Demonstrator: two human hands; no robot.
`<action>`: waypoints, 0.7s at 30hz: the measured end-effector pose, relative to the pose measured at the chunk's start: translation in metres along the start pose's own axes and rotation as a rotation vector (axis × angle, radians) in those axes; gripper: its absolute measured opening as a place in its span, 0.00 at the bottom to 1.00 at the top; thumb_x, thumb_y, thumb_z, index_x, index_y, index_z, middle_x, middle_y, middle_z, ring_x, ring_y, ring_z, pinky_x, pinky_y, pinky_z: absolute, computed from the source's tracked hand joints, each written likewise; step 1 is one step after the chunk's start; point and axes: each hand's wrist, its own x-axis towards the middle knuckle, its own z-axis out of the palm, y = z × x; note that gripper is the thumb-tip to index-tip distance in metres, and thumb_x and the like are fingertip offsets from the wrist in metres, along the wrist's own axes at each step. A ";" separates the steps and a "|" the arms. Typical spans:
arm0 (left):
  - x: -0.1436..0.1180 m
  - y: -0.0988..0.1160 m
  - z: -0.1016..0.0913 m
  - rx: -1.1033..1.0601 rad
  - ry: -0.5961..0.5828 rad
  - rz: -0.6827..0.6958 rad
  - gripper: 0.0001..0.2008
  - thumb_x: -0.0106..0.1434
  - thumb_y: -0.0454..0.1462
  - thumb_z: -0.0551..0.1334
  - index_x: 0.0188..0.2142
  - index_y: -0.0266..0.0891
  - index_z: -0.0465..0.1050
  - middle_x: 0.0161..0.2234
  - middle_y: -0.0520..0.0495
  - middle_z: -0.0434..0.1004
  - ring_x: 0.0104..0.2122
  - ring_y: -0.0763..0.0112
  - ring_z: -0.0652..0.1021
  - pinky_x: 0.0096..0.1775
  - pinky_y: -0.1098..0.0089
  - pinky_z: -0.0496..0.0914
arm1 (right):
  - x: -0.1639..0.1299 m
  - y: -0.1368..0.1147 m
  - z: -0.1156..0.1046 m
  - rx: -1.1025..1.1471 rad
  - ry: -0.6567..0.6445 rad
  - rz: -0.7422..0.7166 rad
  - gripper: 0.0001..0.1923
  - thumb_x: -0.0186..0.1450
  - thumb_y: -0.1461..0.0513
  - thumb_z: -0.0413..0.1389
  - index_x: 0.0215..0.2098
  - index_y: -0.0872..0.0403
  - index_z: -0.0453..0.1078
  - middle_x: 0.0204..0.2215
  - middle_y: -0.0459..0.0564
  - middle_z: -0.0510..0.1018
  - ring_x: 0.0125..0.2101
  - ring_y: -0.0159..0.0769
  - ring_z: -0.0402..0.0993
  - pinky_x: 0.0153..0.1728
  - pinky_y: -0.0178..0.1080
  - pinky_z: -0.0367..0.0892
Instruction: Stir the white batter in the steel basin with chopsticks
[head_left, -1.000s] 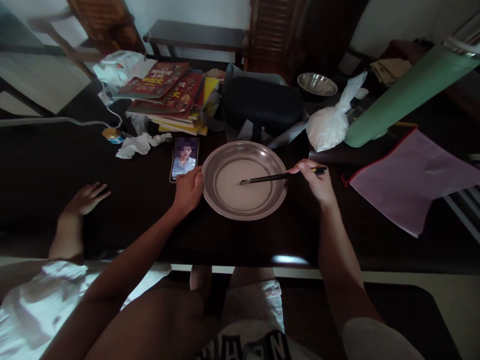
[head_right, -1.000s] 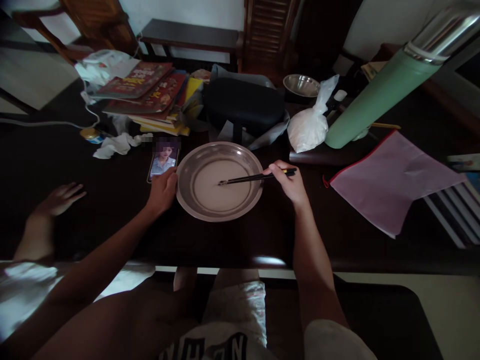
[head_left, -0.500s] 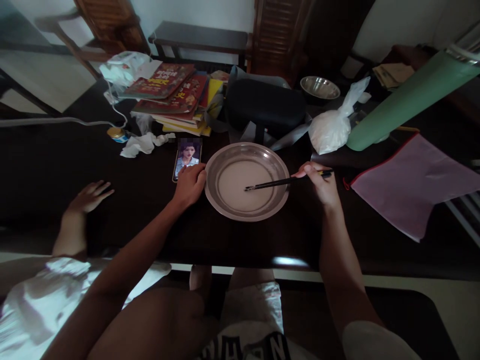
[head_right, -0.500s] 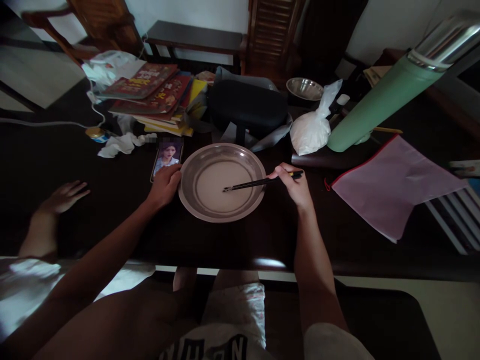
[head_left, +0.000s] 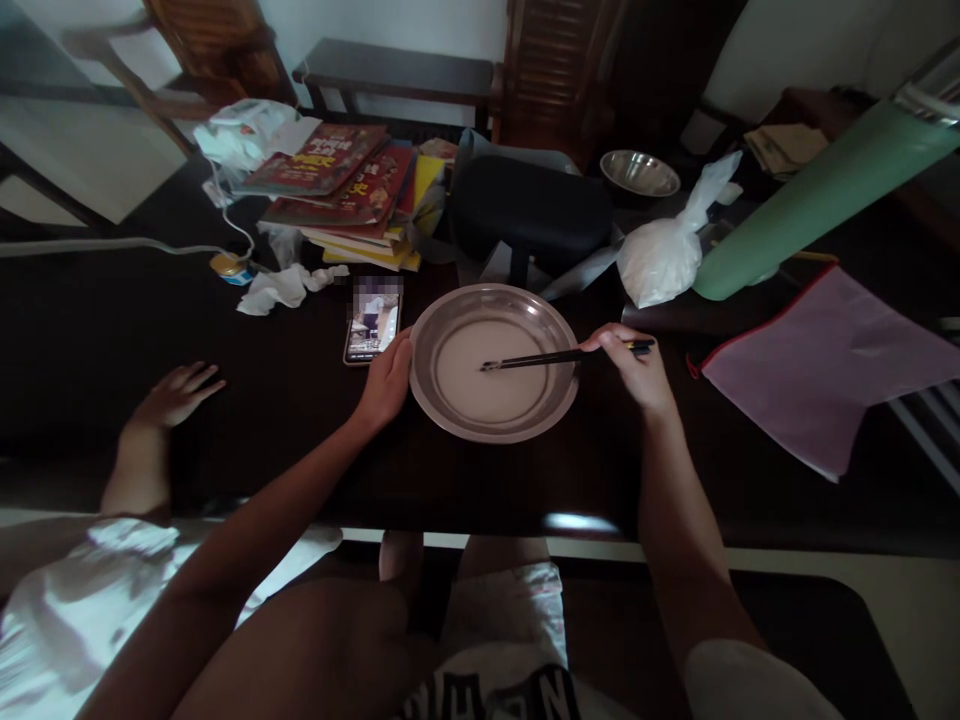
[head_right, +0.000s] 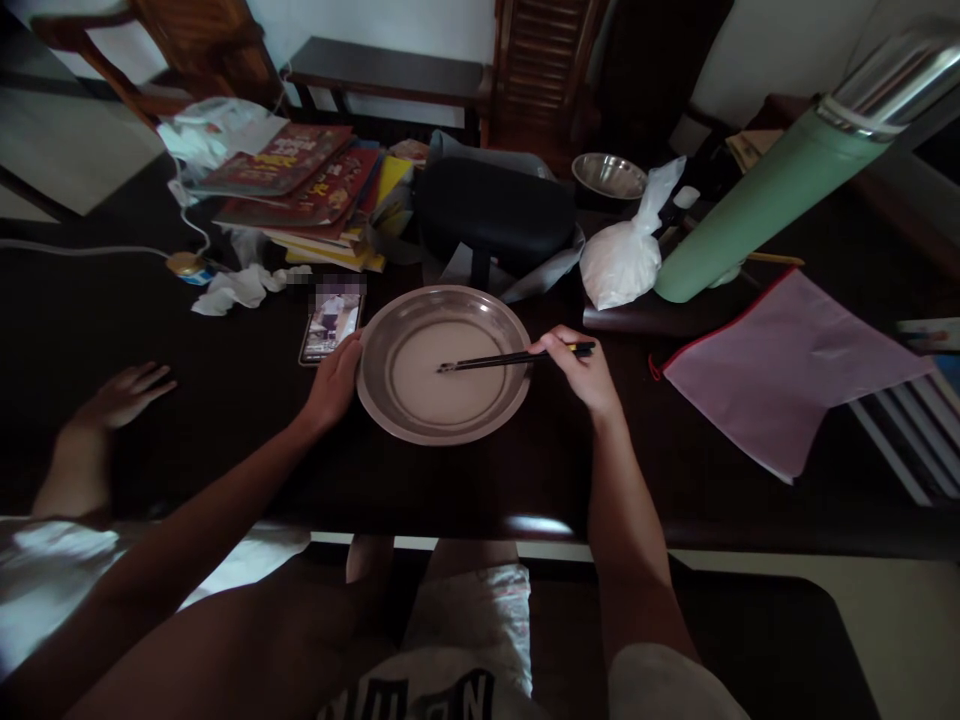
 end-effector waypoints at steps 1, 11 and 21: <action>0.000 0.000 0.002 -0.038 0.004 -0.019 0.27 0.72 0.55 0.51 0.50 0.39 0.78 0.54 0.38 0.84 0.58 0.50 0.78 0.63 0.54 0.70 | 0.000 0.001 -0.001 0.006 0.048 -0.006 0.23 0.64 0.38 0.64 0.27 0.45 0.81 0.28 0.46 0.86 0.35 0.45 0.84 0.45 0.51 0.78; 0.004 0.002 0.007 -0.154 -0.070 -0.141 0.28 0.65 0.64 0.56 0.24 0.46 0.65 0.23 0.48 0.70 0.37 0.53 0.77 0.46 0.54 0.77 | 0.000 -0.005 0.002 0.038 0.012 -0.052 0.21 0.66 0.39 0.63 0.29 0.44 0.83 0.32 0.47 0.89 0.39 0.46 0.86 0.49 0.52 0.77; 0.004 -0.004 0.005 -0.094 -0.088 -0.105 0.24 0.72 0.55 0.51 0.25 0.45 0.64 0.26 0.45 0.74 0.40 0.51 0.78 0.46 0.53 0.78 | 0.000 -0.002 -0.001 0.001 0.011 -0.033 0.23 0.67 0.38 0.62 0.29 0.45 0.81 0.30 0.47 0.87 0.37 0.45 0.85 0.47 0.51 0.78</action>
